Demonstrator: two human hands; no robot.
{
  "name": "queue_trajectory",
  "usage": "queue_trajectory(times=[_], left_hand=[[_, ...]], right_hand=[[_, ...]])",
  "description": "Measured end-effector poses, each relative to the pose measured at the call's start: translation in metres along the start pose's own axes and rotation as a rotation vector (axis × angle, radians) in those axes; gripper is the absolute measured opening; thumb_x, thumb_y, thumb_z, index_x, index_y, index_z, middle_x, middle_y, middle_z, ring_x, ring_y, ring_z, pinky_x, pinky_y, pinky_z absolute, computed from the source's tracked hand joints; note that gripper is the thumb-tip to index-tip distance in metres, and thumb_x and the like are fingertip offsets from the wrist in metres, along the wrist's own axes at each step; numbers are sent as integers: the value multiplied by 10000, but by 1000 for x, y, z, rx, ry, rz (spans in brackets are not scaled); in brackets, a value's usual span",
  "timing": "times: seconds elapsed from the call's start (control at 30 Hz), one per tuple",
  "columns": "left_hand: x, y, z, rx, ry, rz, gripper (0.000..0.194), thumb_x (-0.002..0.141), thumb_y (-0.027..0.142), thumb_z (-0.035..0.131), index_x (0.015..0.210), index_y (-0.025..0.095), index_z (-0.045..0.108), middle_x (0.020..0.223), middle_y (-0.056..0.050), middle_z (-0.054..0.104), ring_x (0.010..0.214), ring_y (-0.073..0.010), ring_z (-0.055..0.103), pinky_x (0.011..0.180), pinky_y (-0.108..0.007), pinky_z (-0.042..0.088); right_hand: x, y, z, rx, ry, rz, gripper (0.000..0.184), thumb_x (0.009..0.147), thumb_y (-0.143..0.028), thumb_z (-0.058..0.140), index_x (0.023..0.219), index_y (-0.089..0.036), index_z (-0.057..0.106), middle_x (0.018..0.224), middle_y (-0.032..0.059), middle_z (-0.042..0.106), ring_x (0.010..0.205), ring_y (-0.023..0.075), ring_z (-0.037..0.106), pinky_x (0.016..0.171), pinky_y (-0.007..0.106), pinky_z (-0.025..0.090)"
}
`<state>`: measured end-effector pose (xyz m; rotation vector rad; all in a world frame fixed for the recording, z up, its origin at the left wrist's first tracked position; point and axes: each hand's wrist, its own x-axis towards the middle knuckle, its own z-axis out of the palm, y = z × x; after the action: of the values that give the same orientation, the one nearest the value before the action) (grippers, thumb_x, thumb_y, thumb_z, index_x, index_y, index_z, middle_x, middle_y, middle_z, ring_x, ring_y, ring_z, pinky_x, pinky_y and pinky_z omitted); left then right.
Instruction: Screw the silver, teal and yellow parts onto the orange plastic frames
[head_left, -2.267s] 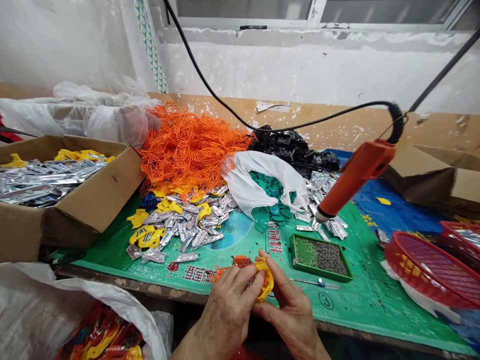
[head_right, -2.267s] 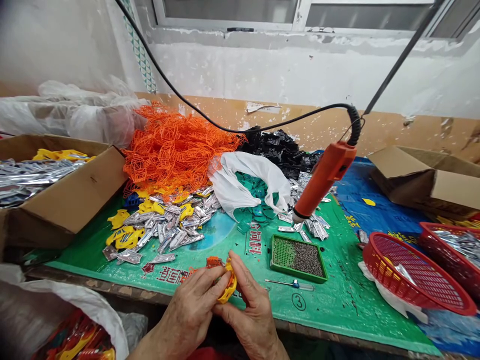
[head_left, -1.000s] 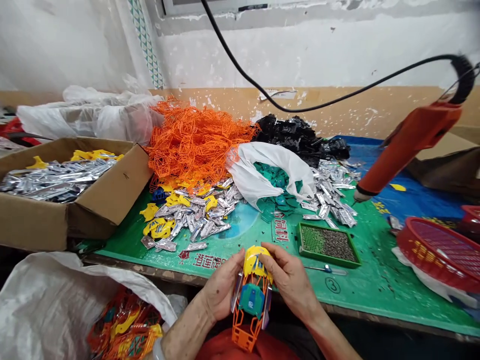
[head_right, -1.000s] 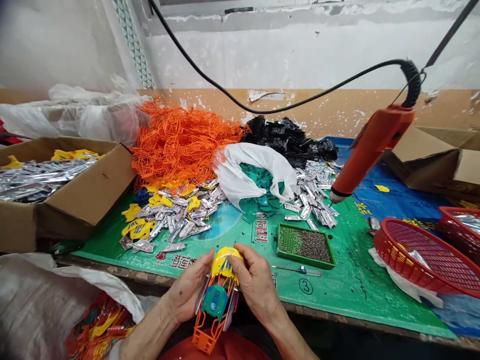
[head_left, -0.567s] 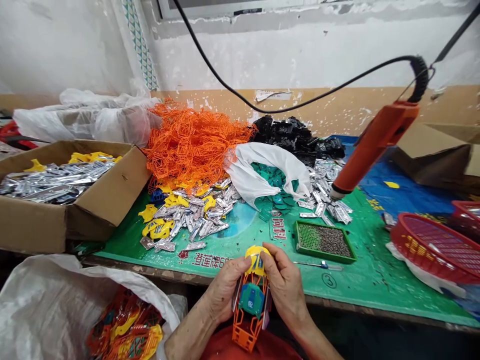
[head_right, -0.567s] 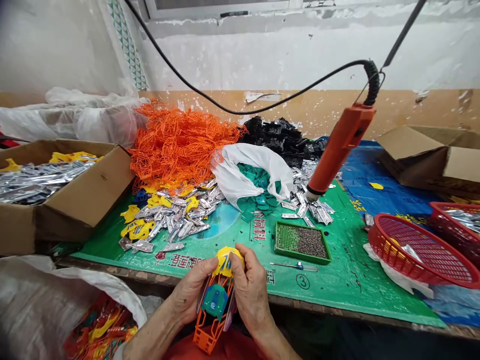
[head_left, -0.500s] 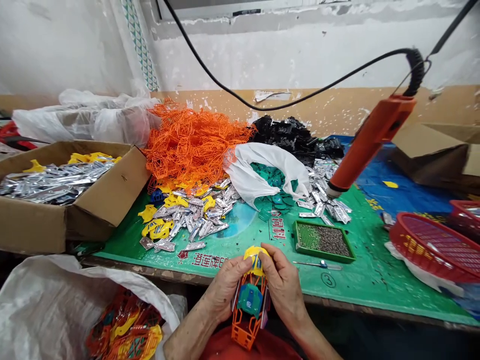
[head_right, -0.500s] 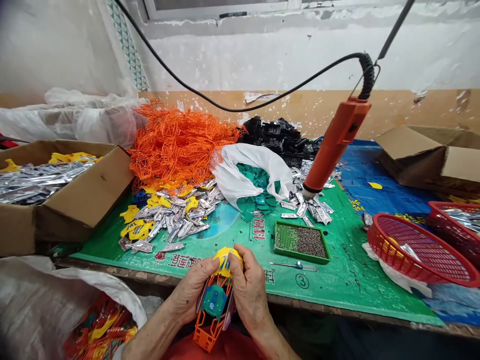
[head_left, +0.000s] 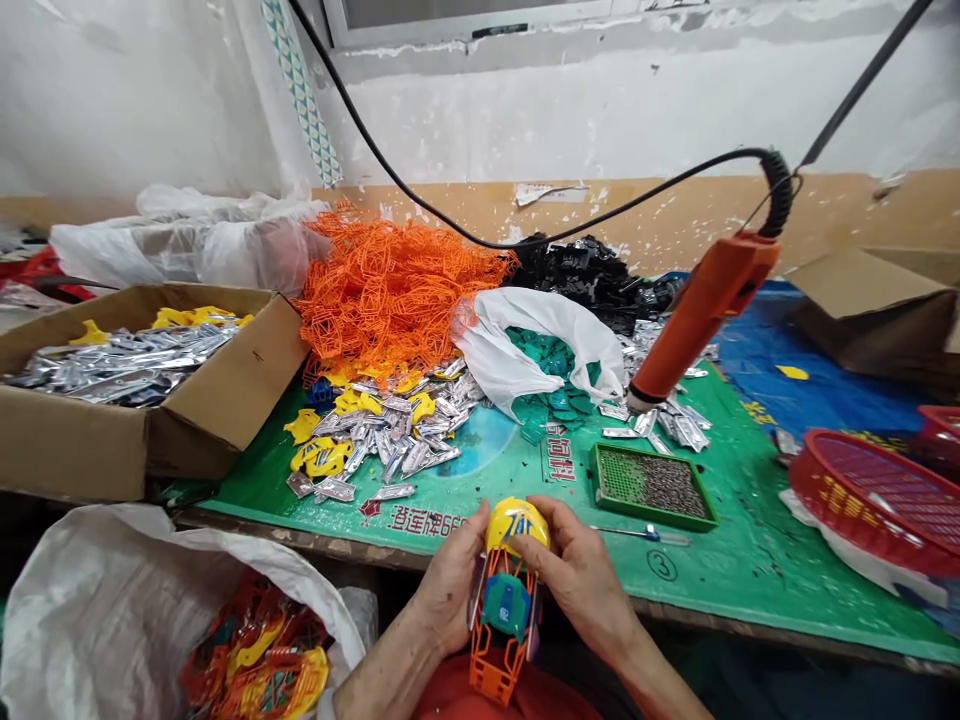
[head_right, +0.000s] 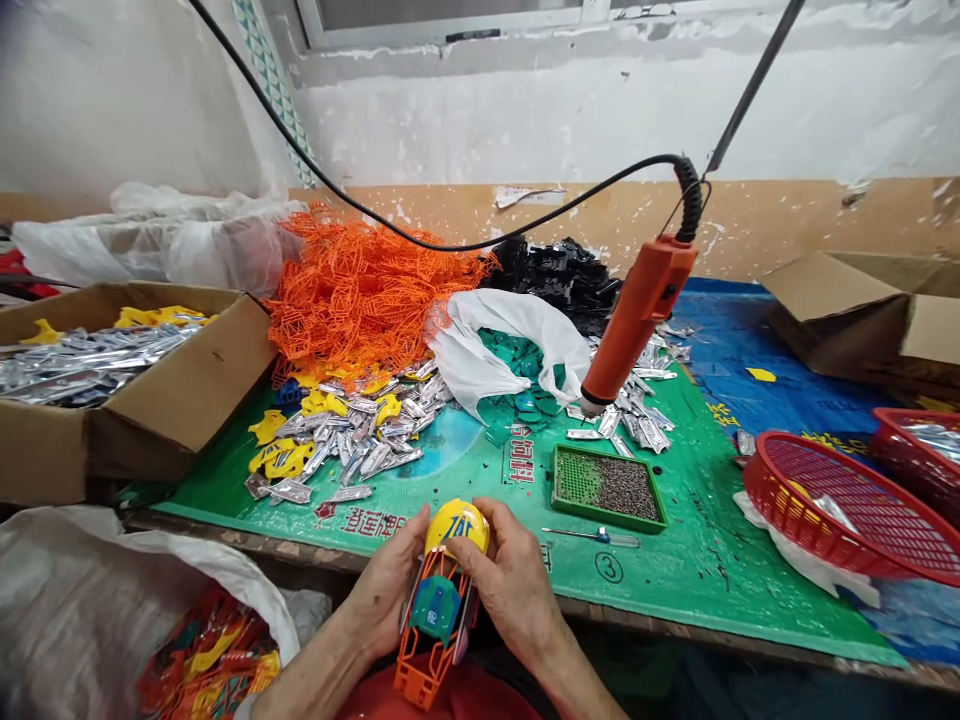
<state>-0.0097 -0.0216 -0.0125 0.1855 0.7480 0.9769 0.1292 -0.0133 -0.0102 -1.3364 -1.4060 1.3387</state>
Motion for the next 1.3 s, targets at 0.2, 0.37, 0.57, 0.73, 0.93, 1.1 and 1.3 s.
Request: queue_trajectory(times=[0.2,0.37,0.57,0.73,0.93,1.1,1.3], left_hand=[[-4,1,-2,75,-17,67,232,731,295,699,807,76,706,676,-70,717,556,-142,631,577,-223,492],[-10,4,5,191,-40,94,262,660,269,774,821,68,722,666,-79,718,560,-131,631,575,-208,483],[-16,5,7,248,-67,126,285,693,288,750,868,64,730,738,-109,730,598,-142,649,574,-208,484],[-14,3,5,205,-43,115,262,670,265,765,849,77,729,724,-95,728,593,-138,648,581,-210,495],[-11,3,4,176,-51,65,239,687,244,745,856,79,709,709,-92,724,568,-141,652,553,-215,506],[-13,7,6,234,-66,25,214,691,248,739,806,75,690,651,-76,703,501,-131,630,483,-200,486],[-9,5,3,280,-34,37,263,689,287,735,822,64,696,642,-91,706,515,-147,639,485,-204,486]], right_hand=[[-1,7,3,-6,-10,-27,426,749,-414,627,1094,-169,582,991,72,680,856,206,629,758,321,509],[-2,6,2,153,-22,-14,500,712,-417,688,1130,-174,562,1017,79,673,863,200,629,760,320,516],[-9,-5,-5,528,-27,179,623,521,-308,841,1067,-198,563,893,28,699,770,162,652,671,265,521],[-11,-6,-6,538,-62,206,500,544,-351,832,956,-165,618,846,34,711,696,126,638,629,229,503],[-6,4,-5,488,-84,238,499,557,-393,814,954,-152,633,748,14,685,552,85,565,473,179,420],[-3,13,-4,475,-98,242,521,571,-437,791,975,-144,639,687,10,658,493,87,520,431,198,410],[-6,14,-1,477,-75,206,483,609,-409,778,999,-155,646,741,7,667,539,86,525,460,192,404]])
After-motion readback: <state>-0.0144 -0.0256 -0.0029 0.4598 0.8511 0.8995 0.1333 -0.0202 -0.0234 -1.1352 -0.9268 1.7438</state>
